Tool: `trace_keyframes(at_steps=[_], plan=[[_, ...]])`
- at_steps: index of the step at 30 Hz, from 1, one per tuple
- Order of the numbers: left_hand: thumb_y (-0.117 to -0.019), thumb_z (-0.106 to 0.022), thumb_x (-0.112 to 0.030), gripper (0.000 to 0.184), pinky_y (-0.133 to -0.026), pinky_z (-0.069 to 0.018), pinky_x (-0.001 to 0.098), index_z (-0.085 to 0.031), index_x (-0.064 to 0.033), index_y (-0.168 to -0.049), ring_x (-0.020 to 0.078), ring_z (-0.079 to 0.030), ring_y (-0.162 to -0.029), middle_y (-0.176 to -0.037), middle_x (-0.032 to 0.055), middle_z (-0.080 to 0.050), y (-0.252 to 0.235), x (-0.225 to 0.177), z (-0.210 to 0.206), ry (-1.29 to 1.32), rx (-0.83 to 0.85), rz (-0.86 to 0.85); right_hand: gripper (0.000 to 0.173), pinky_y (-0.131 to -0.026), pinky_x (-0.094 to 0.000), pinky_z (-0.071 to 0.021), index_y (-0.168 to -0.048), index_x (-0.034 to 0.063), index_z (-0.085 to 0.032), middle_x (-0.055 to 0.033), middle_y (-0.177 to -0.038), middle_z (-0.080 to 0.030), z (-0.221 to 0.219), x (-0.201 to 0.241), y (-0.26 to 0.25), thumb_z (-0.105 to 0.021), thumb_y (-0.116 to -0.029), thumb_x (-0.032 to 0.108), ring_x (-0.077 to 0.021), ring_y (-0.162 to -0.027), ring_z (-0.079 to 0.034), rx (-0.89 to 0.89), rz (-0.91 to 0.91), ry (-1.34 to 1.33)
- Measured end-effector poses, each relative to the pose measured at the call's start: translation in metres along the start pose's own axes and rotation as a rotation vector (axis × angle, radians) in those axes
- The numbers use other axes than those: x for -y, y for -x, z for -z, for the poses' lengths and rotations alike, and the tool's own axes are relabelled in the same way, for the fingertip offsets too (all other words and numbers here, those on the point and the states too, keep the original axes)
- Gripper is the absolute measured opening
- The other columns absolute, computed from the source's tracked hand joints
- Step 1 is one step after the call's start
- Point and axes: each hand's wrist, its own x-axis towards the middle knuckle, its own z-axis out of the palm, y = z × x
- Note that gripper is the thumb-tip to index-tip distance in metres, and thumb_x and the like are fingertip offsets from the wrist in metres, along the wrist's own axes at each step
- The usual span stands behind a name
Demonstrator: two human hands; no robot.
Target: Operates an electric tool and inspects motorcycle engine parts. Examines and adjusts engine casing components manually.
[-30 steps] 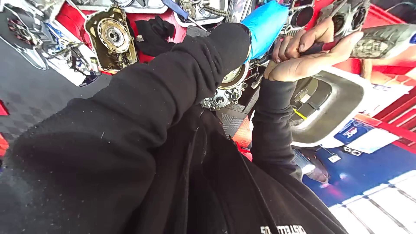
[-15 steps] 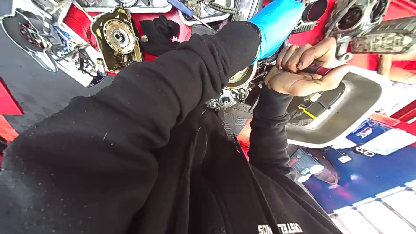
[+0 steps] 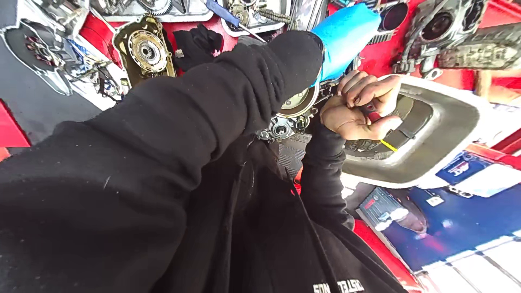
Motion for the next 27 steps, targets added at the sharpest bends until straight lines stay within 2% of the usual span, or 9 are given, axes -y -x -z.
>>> trace_keyframes(at_steps=[4,8,11,13,18,22,27], plan=[[-0.0822,-0.078,-0.011,0.023,-0.104,-0.0476,0.0506,-0.071,-0.0009,-0.102,0.0362,-0.061,-0.119,-0.120,0.0197,-0.067,0.002,-0.005,0.003,0.020,0.023,0.041,0.067,-0.058,-0.0341,-0.0481,-0.072,0.0127,-0.053,0.0018,-0.054,-0.046,0.007,0.005,-0.009,-0.020,-0.1020,0.062,-0.0153,-0.051,-0.049,-0.059,-0.033,-0.111],[-0.0861,-0.071,-0.009,0.014,-0.104,-0.0470,0.0521,-0.074,-0.0026,-0.099,0.0368,-0.063,-0.118,-0.114,0.0192,-0.069,0.004,-0.005,0.001,0.004,0.026,0.056,0.073,-0.052,-0.0349,-0.0483,-0.071,0.0102,-0.052,-0.0008,-0.052,-0.047,0.020,0.017,-0.028,-0.010,-0.1035,0.060,-0.0172,-0.047,-0.051,-0.091,-0.059,-0.234],[-0.0885,-0.069,-0.012,0.016,-0.104,-0.0460,0.0510,-0.075,-0.0038,-0.101,0.0345,-0.063,-0.116,-0.112,0.0168,-0.070,0.005,-0.005,-0.002,0.016,0.016,0.087,0.071,-0.049,-0.0337,-0.0460,-0.070,0.0107,-0.050,-0.0007,-0.051,-0.045,0.019,0.016,-0.031,-0.011,-0.1036,0.060,-0.0166,-0.046,-0.049,-0.064,-0.088,-0.291],[-0.0889,-0.068,-0.014,0.015,-0.104,-0.0459,0.0506,-0.075,-0.0040,-0.097,0.0342,-0.063,-0.116,-0.112,0.0172,-0.070,0.005,-0.006,-0.005,0.012,-0.006,0.104,0.071,-0.048,-0.0327,-0.0458,-0.070,0.0114,-0.050,-0.0004,-0.050,-0.045,0.019,0.009,-0.028,-0.012,-0.1039,0.061,-0.0159,-0.045,-0.049,-0.057,-0.099,-0.298],[-0.0882,-0.068,-0.013,0.015,-0.104,-0.0466,0.0495,-0.075,-0.0036,-0.098,0.0329,-0.064,-0.114,-0.110,0.0163,-0.071,0.005,-0.004,-0.009,0.057,-0.049,0.131,0.070,-0.049,-0.0316,-0.0464,-0.071,0.0116,-0.051,0.0003,-0.050,-0.046,0.018,-0.003,-0.024,-0.013,-0.1042,0.060,-0.0145,-0.045,-0.050,-0.053,-0.083,-0.292],[-0.0883,-0.068,-0.012,0.015,-0.100,-0.0492,0.0480,-0.075,-0.0050,-0.099,0.0291,-0.066,-0.110,-0.107,0.0124,-0.072,0.006,-0.005,-0.010,0.080,-0.039,0.147,0.072,-0.048,-0.0306,-0.0447,-0.068,0.0126,-0.051,0.0015,-0.050,-0.045,0.022,-0.006,-0.021,-0.017,-0.1023,0.066,-0.0132,-0.045,-0.048,-0.038,-0.082,-0.269],[-0.0908,-0.065,-0.014,0.019,-0.100,-0.0486,0.0518,-0.076,-0.0061,-0.104,0.0324,-0.066,-0.112,-0.109,0.0149,-0.072,0.008,-0.003,-0.006,0.053,-0.004,0.102,0.070,-0.051,-0.0324,-0.0460,-0.069,0.0119,-0.051,0.0005,-0.051,-0.045,0.024,0.000,-0.016,-0.015,-0.1026,0.062,-0.0148,-0.046,-0.049,-0.056,-0.080,-0.279]])
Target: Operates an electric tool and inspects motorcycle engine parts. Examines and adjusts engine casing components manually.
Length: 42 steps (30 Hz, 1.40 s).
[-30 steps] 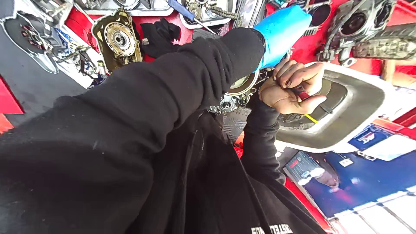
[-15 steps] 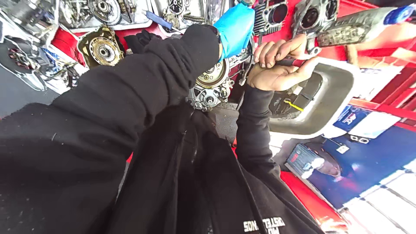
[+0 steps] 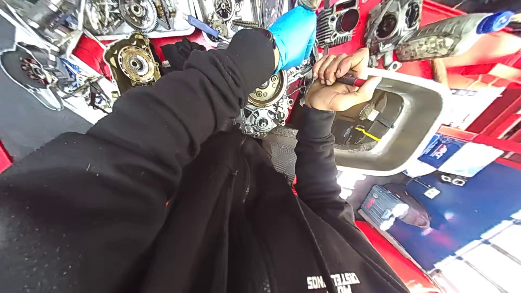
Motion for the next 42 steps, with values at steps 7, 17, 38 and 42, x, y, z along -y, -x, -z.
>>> trace_keyframes(at_steps=[7,17,38,42], plan=[[-0.0999,-0.056,-0.020,0.027,-0.104,-0.0490,0.0423,-0.075,-0.0123,-0.117,0.0196,-0.068,-0.112,-0.116,0.0067,-0.074,0.043,0.023,0.017,0.195,-0.228,-0.014,0.064,-0.050,-0.0317,-0.0466,-0.071,0.0138,-0.053,0.0014,-0.052,-0.048,-0.001,-0.002,-0.013,-0.024,-0.1030,0.060,-0.0130,-0.046,-0.050,0.067,-0.065,0.005],[-0.1048,-0.056,-0.030,0.029,-0.090,-0.0578,0.0271,-0.074,-0.0130,-0.120,0.0060,-0.071,-0.095,-0.110,0.0007,-0.075,0.181,0.088,-0.019,0.528,-0.655,0.215,0.060,-0.045,-0.0288,-0.0439,-0.069,0.0162,-0.051,0.0044,-0.050,-0.045,-0.015,-0.016,-0.029,-0.028,-0.1037,0.060,-0.0101,-0.042,-0.045,0.151,-0.090,0.027],[-0.1050,-0.055,-0.025,0.032,-0.097,-0.0546,0.0430,-0.068,-0.0001,-0.121,0.0212,-0.070,-0.105,-0.107,0.0146,-0.073,0.277,0.053,-0.110,0.859,-0.357,-0.068,0.041,-0.072,-0.0415,-0.0587,-0.084,0.0194,-0.060,0.0039,-0.065,-0.056,-0.224,0.042,0.107,-0.040,-0.1061,0.047,-0.0152,-0.062,-0.060,0.220,-0.520,0.140],[-0.1102,-0.041,-0.024,0.037,-0.088,-0.0599,0.0393,-0.064,-0.0017,-0.129,0.0174,-0.072,-0.088,-0.097,0.0102,-0.073,0.282,0.099,-0.124,0.914,-0.242,0.048,0.044,-0.099,-0.0433,-0.0577,-0.136,0.0013,-0.053,-0.0117,-0.131,-0.063,-0.207,0.035,0.110,-0.041,-0.1098,0.035,-0.0205,-0.116,-0.066,0.421,-0.500,0.721]])
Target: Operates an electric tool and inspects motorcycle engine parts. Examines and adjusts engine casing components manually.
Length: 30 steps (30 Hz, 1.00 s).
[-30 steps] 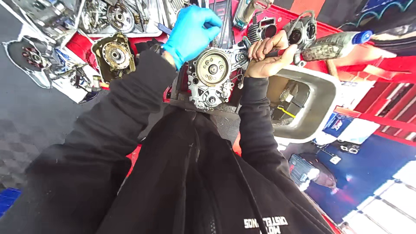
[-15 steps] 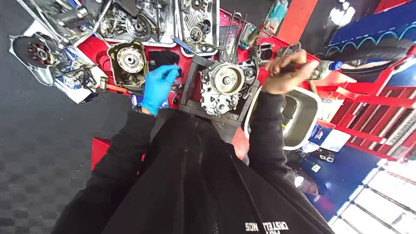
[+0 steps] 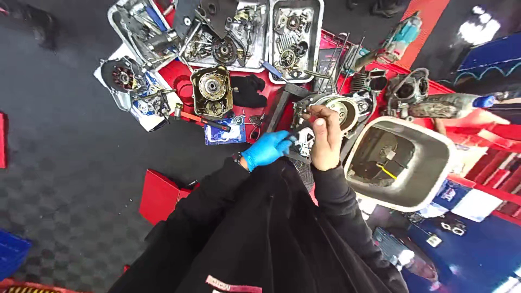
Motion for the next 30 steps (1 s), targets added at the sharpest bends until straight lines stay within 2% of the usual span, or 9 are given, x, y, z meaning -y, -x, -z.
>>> trace_keyframes(at_steps=[2,7,10,12,15,17,21,24,30], plan=[[-0.1107,-0.039,-0.024,0.038,-0.086,-0.0603,0.0412,-0.060,-0.0029,-0.135,0.0199,-0.072,-0.086,-0.101,0.0122,-0.073,-0.011,0.030,0.018,0.028,-0.066,0.140,0.054,-0.101,-0.0432,-0.0583,-0.145,-0.0024,-0.045,-0.0171,-0.142,-0.058,0.024,-0.002,0.012,-0.054,-0.1043,0.032,-0.0226,-0.123,-0.065,-0.054,0.010,0.262],[-0.1119,-0.039,-0.037,0.045,-0.078,-0.0568,0.0499,-0.058,-0.0035,-0.136,0.0290,-0.069,-0.080,-0.103,0.0166,-0.072,-0.065,0.113,0.050,0.074,-0.351,0.503,0.049,-0.089,-0.0402,-0.0631,-0.137,-0.0072,-0.051,-0.0183,-0.126,-0.067,0.092,-0.026,0.073,-0.058,-0.1044,0.029,-0.0207,-0.102,-0.073,-0.221,-0.091,0.401],[-0.1081,-0.045,-0.038,0.047,-0.094,-0.0558,0.0571,-0.060,-0.0042,-0.136,0.0346,-0.071,-0.104,-0.116,0.0185,-0.073,-0.105,0.147,0.064,-0.070,-0.466,0.621,0.039,-0.084,-0.0364,-0.0640,-0.127,-0.0050,-0.061,-0.0145,-0.117,-0.071,0.120,-0.040,0.118,-0.061,-0.1029,0.026,-0.0168,-0.095,-0.073,-0.275,-0.183,0.513],[-0.1037,-0.053,-0.038,0.052,-0.106,-0.0478,0.0621,-0.056,-0.0030,-0.143,0.0412,-0.062,-0.124,-0.131,0.0250,-0.065,-0.114,0.143,0.066,-0.232,-0.553,0.662,0.039,-0.083,-0.0336,-0.0639,-0.126,-0.0023,-0.064,-0.0127,-0.116,-0.072,0.126,-0.048,0.144,-0.063,-0.1012,0.028,-0.0142,-0.094,-0.073,-0.297,-0.248,0.594],[-0.1015,-0.057,-0.043,0.070,-0.114,-0.0391,0.0605,-0.041,0.0019,-0.153,0.0448,-0.046,-0.140,-0.152,0.0291,-0.046,-0.110,0.108,0.048,-0.368,-0.707,0.501,0.044,-0.083,-0.0324,-0.0639,-0.126,-0.0018,-0.063,-0.0132,-0.117,-0.071,0.123,-0.064,0.170,-0.066,-0.0990,0.032,-0.0139,-0.095,-0.073,-0.334,-0.307,0.661],[-0.1020,-0.057,-0.047,0.073,-0.120,-0.0353,0.0537,-0.039,-0.0007,-0.155,0.0384,-0.043,-0.145,-0.155,0.0243,-0.045,-0.109,0.067,0.029,-0.364,-0.727,0.264,0.047,-0.084,-0.0330,-0.0641,-0.127,-0.0029,-0.062,-0.0144,-0.117,-0.071,0.121,-0.075,0.172,-0.067,-0.0975,0.033,-0.0152,-0.098,-0.074,-0.389,-0.330,0.665],[-0.0942,-0.069,-0.051,0.088,-0.121,-0.0369,0.0509,-0.034,-0.0034,-0.158,0.0338,-0.043,-0.145,-0.157,0.0202,-0.044,-0.109,-0.011,-0.022,-0.408,-0.454,-0.109,0.044,-0.085,-0.0356,-0.0633,-0.129,-0.0008,-0.063,-0.0138,-0.117,-0.072,0.132,-0.087,0.131,-0.065,-0.0982,0.031,-0.0170,-0.100,-0.073,-0.468,-0.333,0.666],[-0.0785,-0.080,-0.063,0.111,-0.122,-0.0349,0.0501,-0.030,-0.0092,-0.161,0.0285,-0.035,-0.152,-0.166,0.0129,-0.033,-0.116,-0.041,-0.056,-0.549,-0.362,-0.213,0.038,-0.090,-0.0406,-0.0622,-0.129,0.0015,-0.063,-0.0135,-0.117,-0.072,0.152,-0.084,0.071,-0.062,-0.0997,0.025,-0.0187,-0.102,-0.073,-0.486,-0.243,0.650],[-0.0667,-0.083,-0.070,0.126,-0.126,-0.0242,0.0557,-0.028,-0.0103,-0.163,0.0372,-0.022,-0.156,-0.169,0.0185,-0.022,-0.136,-0.058,-0.091,-0.763,-0.394,-0.181,0.028,-0.092,-0.0454,-0.0617,-0.122,0.0050,-0.068,-0.0093,-0.110,-0.076,0.182,-0.061,-0.081,-0.060,-0.0995,0.020,-0.0207,-0.099,-0.075,-0.214,-0.084,0.669]])
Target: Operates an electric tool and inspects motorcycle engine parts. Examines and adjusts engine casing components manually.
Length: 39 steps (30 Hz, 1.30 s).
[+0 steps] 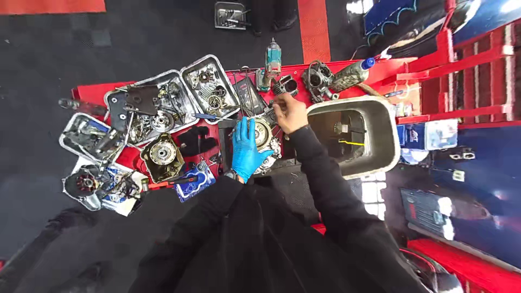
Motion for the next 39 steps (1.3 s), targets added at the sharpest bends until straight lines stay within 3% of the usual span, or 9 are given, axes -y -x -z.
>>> trace_keyframes(at_steps=[6,10,15,20,27,30,34,36,39], plan=[[-0.0626,-0.081,-0.074,0.132,-0.125,-0.0263,0.0526,-0.028,-0.0053,-0.162,0.0363,-0.029,-0.154,-0.168,0.0190,-0.026,-0.013,-0.008,-0.008,-0.099,0.025,0.144,0.046,-0.092,-0.0658,-0.0534,-0.127,0.0048,-0.066,-0.0222,-0.111,-0.072,-0.052,0.028,-0.123,-0.077,-0.0844,0.017,-0.0426,-0.105,-0.068,0.691,0.031,0.204],[-0.0616,-0.081,-0.075,0.126,-0.121,-0.0353,0.0502,-0.040,-0.0031,-0.156,0.0367,-0.042,-0.146,-0.158,0.0201,-0.044,-0.011,0.000,-0.017,-0.084,-0.095,0.105,0.042,-0.073,-0.0574,-0.0584,-0.121,-0.0062,-0.060,-0.0269,-0.105,-0.067,-0.082,0.044,-0.144,-0.074,-0.0864,0.014,-0.0382,-0.083,-0.071,0.985,-0.073,0.336],[-0.0566,-0.086,-0.069,0.118,-0.113,-0.0440,0.0496,-0.051,0.0014,-0.145,0.0390,-0.053,-0.134,-0.142,0.0247,-0.057,-0.013,0.010,-0.031,0.000,-0.256,0.047,0.072,-0.066,-0.0485,-0.0597,-0.143,-0.0037,-0.039,-0.0230,-0.100,-0.067,-0.081,0.036,-0.153,-0.077,-0.0840,0.010,-0.0311,-0.072,-0.070,0.981,-0.196,0.244],[-0.0544,-0.088,-0.065,0.118,-0.111,-0.0450,0.0497,-0.052,0.0047,-0.142,0.0400,-0.055,-0.130,-0.138,0.0274,-0.058,-0.012,0.002,-0.041,-0.026,-0.362,0.107,0.060,-0.086,-0.0653,-0.0536,-0.125,-0.0040,-0.060,-0.0296,-0.119,-0.063,-0.069,0.042,-0.144,-0.082,-0.0766,0.023,-0.0460,-0.112,-0.064,0.865,-0.071,0.344],[-0.0551,-0.089,-0.066,0.127,-0.116,-0.0401,0.0495,-0.043,0.0066,-0.148,0.0411,-0.050,-0.135,-0.144,0.0289,-0.052,-0.010,-0.027,-0.046,-0.028,-0.400,0.356,0.039,-0.076,-0.0689,-0.0528,-0.106,0.0012,-0.070,-0.0273,-0.105,-0.069,-0.070,0.033,-0.143,-0.080,-0.0783,0.026,-0.0480,-0.099,-0.068,0.700,0.127,0.469],[-0.0582,-0.086,-0.072,0.132,-0.123,-0.0302,0.0546,-0.037,0.0053,-0.154,0.0448,-0.039,-0.145,-0.154,0.0309,-0.042,-0.009,-0.033,-0.035,-0.014,-0.286,0.353,0.036,-0.074,-0.0651,-0.0527,-0.104,0.0006,-0.068,-0.0255,-0.101,-0.069,-0.067,0.022,-0.154,-0.076,-0.0803,0.026,-0.0458,-0.096,-0.068,0.684,0.230,0.500],[-0.0686,-0.081,-0.070,0.121,-0.126,-0.0213,0.0585,-0.033,-0.0084,-0.161,0.0416,-0.022,-0.156,-0.168,0.0237,-0.024,-0.017,-0.017,-0.003,-0.104,0.057,0.077,0.047,-0.075,-0.0638,-0.0526,-0.114,-0.0016,-0.065,-0.0257,-0.106,-0.069,-0.066,0.017,-0.158,-0.077,-0.0781,0.027,-0.0451,-0.096,-0.069,0.629,0.310,0.521],[-0.0710,-0.080,-0.069,0.113,-0.126,-0.0242,0.0546,-0.036,-0.0165,-0.161,0.0349,-0.023,-0.156,-0.169,0.0147,-0.026,-0.031,-0.004,0.006,-0.126,0.188,-0.042,0.057,-0.078,-0.0652,-0.0523,-0.123,-0.0037,-0.062,-0.0281,-0.119,-0.064,-0.063,0.019,-0.164,-0.079,-0.0780,0.028,-0.0465,-0.102,-0.067,0.628,0.275,0.545],[-0.0675,-0.077,-0.074,0.105,-0.120,-0.0360,0.0515,-0.049,-0.0197,-0.153,0.0303,-0.042,-0.147,-0.155,0.0089,-0.049,-0.041,0.006,-0.001,-0.150,0.139,-0.102,0.062,-0.077,-0.0652,-0.0523,-0.125,-0.0058,-0.060,-0.0296,-0.123,-0.062,-0.061,0.017,-0.172,-0.081,-0.0759,0.026,-0.0473,-0.102,-0.066,0.619,0.260,0.598]])
